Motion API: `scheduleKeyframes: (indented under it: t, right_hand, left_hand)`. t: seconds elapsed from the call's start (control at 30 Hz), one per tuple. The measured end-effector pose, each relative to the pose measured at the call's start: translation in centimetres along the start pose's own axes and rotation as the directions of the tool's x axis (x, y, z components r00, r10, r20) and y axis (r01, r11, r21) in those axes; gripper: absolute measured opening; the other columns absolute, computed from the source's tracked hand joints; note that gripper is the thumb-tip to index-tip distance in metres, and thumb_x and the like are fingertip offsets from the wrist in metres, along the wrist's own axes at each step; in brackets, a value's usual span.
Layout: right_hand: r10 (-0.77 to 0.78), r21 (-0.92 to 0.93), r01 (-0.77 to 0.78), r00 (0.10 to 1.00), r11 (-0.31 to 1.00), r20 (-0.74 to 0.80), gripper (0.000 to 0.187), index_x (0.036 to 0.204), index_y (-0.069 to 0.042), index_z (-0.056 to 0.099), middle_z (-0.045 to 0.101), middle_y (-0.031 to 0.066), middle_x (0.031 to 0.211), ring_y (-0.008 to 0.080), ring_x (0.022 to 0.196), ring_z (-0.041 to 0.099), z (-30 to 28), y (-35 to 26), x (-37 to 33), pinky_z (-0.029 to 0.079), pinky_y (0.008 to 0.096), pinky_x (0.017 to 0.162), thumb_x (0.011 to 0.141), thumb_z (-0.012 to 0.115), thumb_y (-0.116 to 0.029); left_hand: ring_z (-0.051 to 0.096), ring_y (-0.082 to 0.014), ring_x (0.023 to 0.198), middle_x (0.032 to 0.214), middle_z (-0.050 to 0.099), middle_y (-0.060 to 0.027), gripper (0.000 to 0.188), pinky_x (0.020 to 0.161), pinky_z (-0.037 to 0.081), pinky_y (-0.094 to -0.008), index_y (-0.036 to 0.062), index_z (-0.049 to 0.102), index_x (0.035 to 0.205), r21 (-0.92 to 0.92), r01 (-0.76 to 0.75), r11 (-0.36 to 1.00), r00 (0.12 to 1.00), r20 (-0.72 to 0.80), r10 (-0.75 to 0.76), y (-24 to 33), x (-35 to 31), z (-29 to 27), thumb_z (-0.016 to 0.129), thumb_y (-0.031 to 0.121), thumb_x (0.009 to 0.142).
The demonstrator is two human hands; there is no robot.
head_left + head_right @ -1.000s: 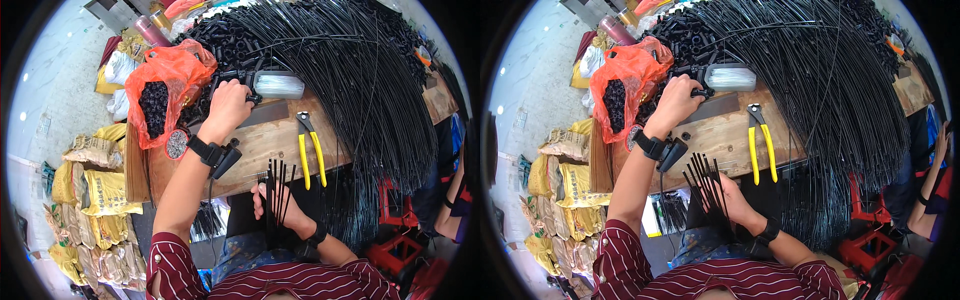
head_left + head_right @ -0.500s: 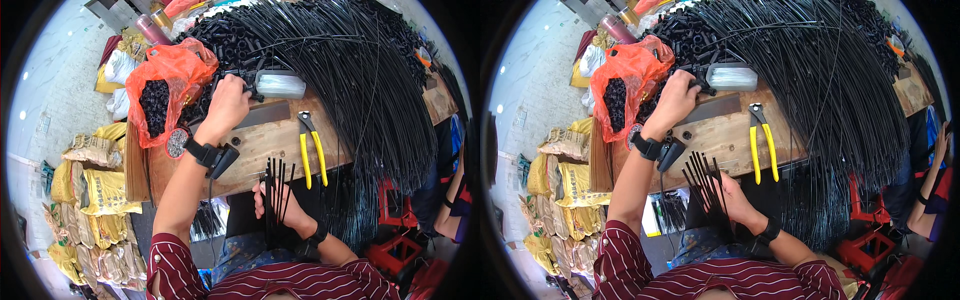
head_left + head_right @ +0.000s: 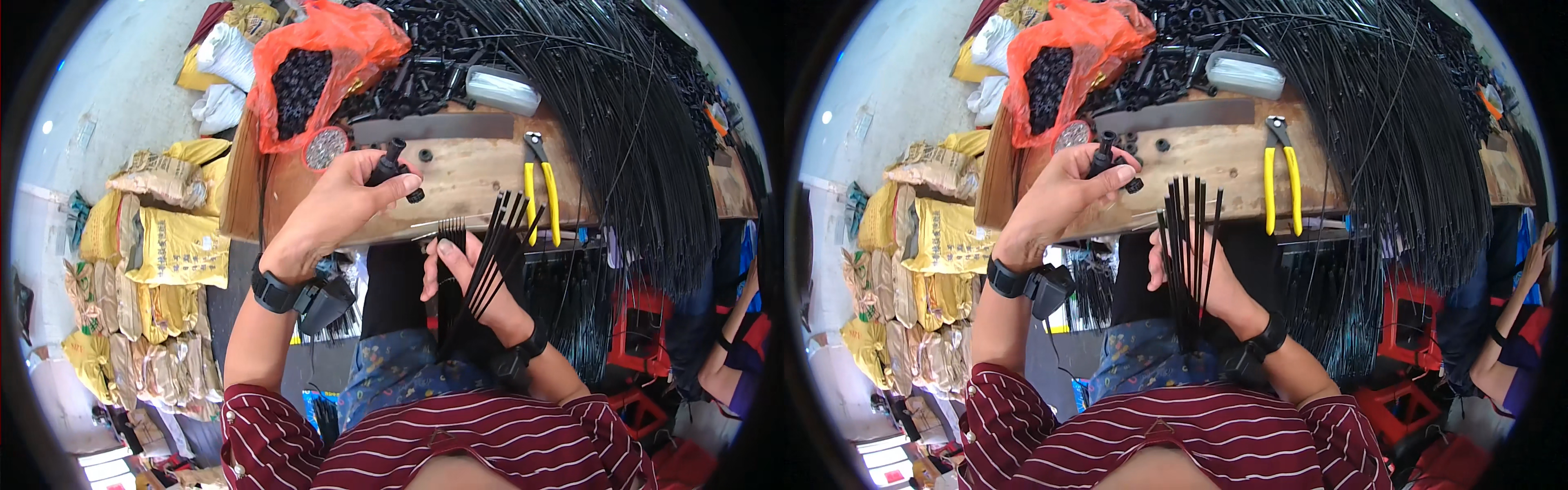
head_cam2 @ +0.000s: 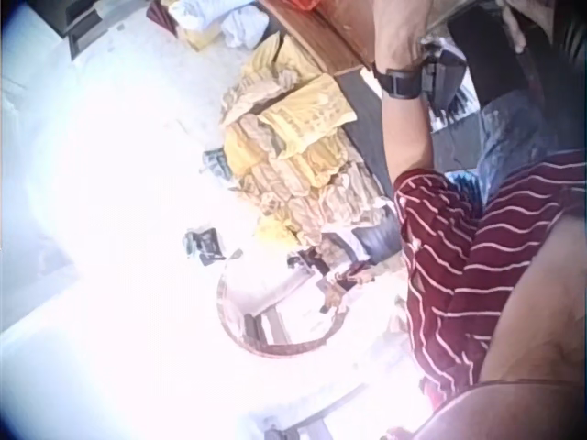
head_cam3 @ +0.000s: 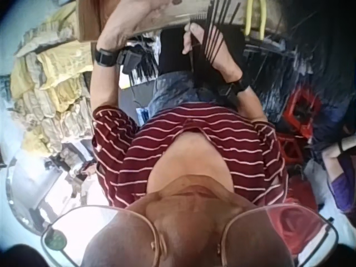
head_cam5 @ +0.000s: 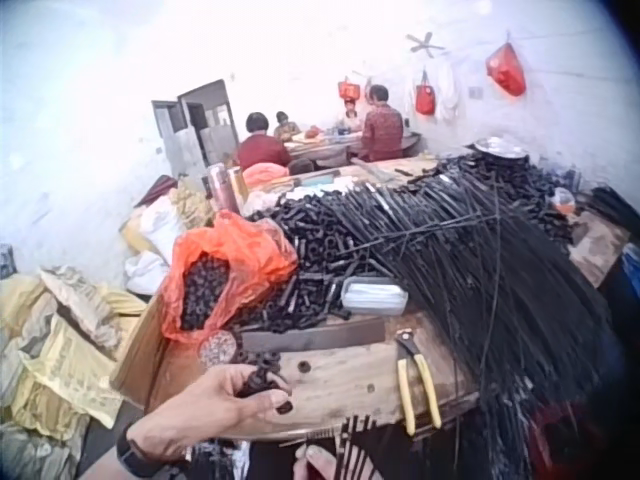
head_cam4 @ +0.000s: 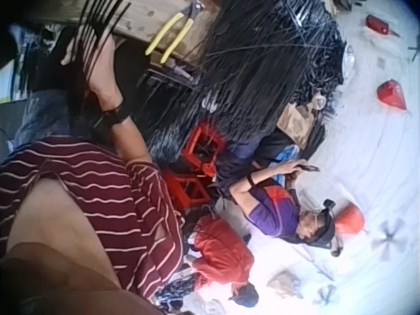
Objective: Assembling components onto black cables using pliers in a factory setting.
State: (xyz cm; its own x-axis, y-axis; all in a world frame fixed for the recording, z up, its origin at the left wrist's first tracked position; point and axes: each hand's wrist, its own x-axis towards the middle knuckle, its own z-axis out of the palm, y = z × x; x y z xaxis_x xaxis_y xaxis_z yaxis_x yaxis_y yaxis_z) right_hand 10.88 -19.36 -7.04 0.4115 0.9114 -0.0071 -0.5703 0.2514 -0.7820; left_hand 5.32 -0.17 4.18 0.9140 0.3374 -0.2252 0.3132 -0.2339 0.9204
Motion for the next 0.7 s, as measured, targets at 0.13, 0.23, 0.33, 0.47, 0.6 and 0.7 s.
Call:
scheduleKeyframes:
  t: [0.13, 0.23, 0.33, 0.47, 0.6, 0.7]
  right_hand:
    - [0.044, -0.055, -0.045, 0.999, 0.997, -0.024, 0.026, 0.104, 0.0, 0.05, 0.056, 0.0064, 0.076, 0.0156, 0.066, 0.06, 2.5, -0.5, -0.3, 0.054, 0.0312, 0.063, 0.101, 0.045, -0.025]
    - [0.033, -0.136, -0.036, 0.999, 0.99, -0.026, 0.025, 0.104, 0.0, 0.05, 0.057, 0.0061, 0.077, 0.0159, 0.067, 0.06, 3.3, -0.7, -0.6, 0.054, 0.0314, 0.065, 0.101, 0.045, -0.024]
    - [0.009, -0.181, -0.014, 1.0, 0.983, -0.03, 0.025, 0.103, 0.001, 0.054, 0.059, 0.0066, 0.079, 0.0154, 0.069, 0.061, 3.8, -0.7, -0.9, 0.053, 0.0303, 0.066, 0.1, 0.049, -0.023]
    - [0.013, -0.205, -0.033, 0.995, 0.978, -0.096, 0.025, 0.106, 0.001, 0.058, 0.06, 0.0042, 0.081, 0.0126, 0.072, 0.06, 4.9, -0.7, -1.2, 0.051, 0.0275, 0.067, 0.099, 0.052, -0.023]
    - [0.007, -0.317, -0.032, 0.997, 0.948, -0.08, 0.027, 0.106, 0.001, 0.06, 0.06, 0.0023, 0.082, 0.0106, 0.074, 0.058, 5.3, -0.7, -1.0, 0.048, 0.0253, 0.066, 0.099, 0.053, -0.024]
    - [0.018, -0.384, -0.044, 0.997, 0.922, -0.072, 0.027, 0.104, 0.0, 0.063, 0.059, 0.0013, 0.082, 0.0094, 0.072, 0.056, 5.3, -0.4, -0.8, 0.046, 0.024, 0.066, 0.098, 0.055, -0.026]
  left_hand:
    - [0.059, -0.0059, 0.074, 0.083, 0.063, 0.0022, 0.02, 0.069, 0.048, -0.0211, 0.0035, 0.065, 0.098, -0.184, 0.013, 0.983, 0.997, 0.071, 0.0, -2.0, -2.4, 0.1, 0.067, 0.022, 0.09]
    - [0.065, -0.0104, 0.08, 0.086, 0.064, 0.0, 0.018, 0.076, 0.053, -0.0256, 0.0033, 0.063, 0.099, -0.323, 0.026, 0.946, 0.992, 0.125, 0.016, -2.6, -3.5, 0.5, 0.066, 0.019, 0.091]
    - [0.065, -0.0123, 0.081, 0.089, 0.064, -0.0022, 0.018, 0.076, 0.055, -0.0268, 0.0013, 0.063, 0.1, -0.415, -0.033, 0.909, 0.992, 0.099, 0.08, -3.2, -4.4, 0.4, 0.067, 0.015, 0.09]
    - [0.065, -0.0121, 0.079, 0.09, 0.064, -0.0025, 0.02, 0.075, 0.055, -0.0266, 0.0004, 0.062, 0.102, -0.372, -0.061, 0.926, 0.994, 0.066, 0.092, -3.2, -5.4, 0.6, 0.068, 0.014, 0.088]
    - [0.066, -0.0123, 0.077, 0.091, 0.064, -0.0029, 0.022, 0.071, 0.055, -0.0251, -0.0002, 0.061, 0.105, -0.421, -0.111, 0.9, 0.99, 0.03, 0.136, -4.0, -6.0, 0.2, 0.069, 0.009, 0.087]
    - [0.066, -0.0128, 0.077, 0.092, 0.065, -0.0039, 0.022, 0.07, 0.056, -0.0249, -0.0005, 0.059, 0.107, -0.471, -0.143, 0.87, 0.988, -0.009, 0.157, -4.8, -6.3, -0.1, 0.068, 0.006, 0.087]
